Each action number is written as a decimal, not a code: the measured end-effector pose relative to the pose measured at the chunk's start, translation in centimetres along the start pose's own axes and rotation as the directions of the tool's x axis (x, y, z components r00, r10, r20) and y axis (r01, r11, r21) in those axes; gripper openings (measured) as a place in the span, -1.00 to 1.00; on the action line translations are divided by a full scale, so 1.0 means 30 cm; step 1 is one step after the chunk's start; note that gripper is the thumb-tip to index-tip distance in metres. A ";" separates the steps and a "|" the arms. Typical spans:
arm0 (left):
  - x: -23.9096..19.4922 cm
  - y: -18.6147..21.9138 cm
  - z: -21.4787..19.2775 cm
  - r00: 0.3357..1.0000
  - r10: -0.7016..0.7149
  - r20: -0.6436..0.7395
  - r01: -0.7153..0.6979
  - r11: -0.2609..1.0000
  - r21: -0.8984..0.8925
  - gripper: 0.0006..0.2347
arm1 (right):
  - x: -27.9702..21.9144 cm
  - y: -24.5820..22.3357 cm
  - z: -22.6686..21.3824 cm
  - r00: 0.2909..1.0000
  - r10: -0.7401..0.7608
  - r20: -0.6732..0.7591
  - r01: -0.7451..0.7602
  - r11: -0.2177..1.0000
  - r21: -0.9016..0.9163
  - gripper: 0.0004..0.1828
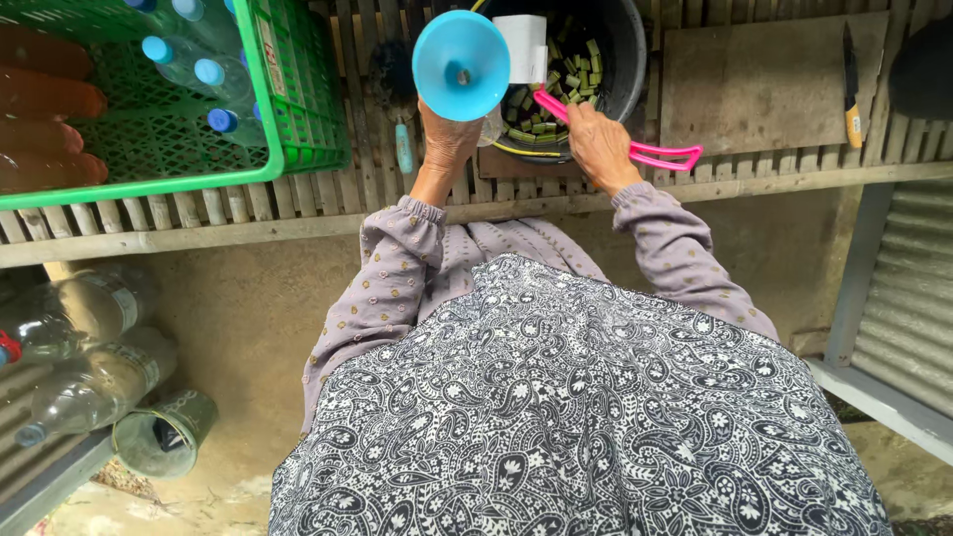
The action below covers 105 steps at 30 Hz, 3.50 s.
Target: The person scoops chopped green vegetables from a bucket using a pink scoop and transfers them into a blue funnel held over a clear plastic bottle. The person repeats this action multiple times to fill the bottle.
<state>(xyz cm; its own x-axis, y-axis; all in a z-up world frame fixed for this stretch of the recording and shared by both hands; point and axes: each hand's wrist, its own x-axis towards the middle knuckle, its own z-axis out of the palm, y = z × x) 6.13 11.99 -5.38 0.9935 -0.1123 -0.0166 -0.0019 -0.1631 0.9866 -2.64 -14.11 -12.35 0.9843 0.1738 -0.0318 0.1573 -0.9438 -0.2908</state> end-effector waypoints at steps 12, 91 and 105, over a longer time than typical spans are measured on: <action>-0.044 -0.018 0.036 0.975 0.183 -0.127 -0.178 0.983 0.053 -0.88 | -0.024 0.082 -0.129 0.954 -0.110 -0.278 0.069 0.986 -0.154 -0.56; -0.010 0.136 0.114 0.928 0.295 -0.229 -0.174 0.885 0.433 -0.64 | -0.094 0.058 -0.658 0.889 0.289 0.356 -0.443 0.338 0.830 -0.58; 0.006 0.209 0.125 0.904 0.348 -0.250 -0.193 0.851 0.488 -0.66 | -0.062 -0.091 -0.936 0.941 0.228 0.249 -0.301 0.233 0.925 -0.53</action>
<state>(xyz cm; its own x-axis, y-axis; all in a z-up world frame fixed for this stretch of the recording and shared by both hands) 5.86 7.26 0.18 0.9256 0.0865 0.3686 -0.2484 -0.5960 0.7636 -2.62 -19.76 15.34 0.9423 0.0183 -0.3343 -0.3341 -0.0118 -0.9425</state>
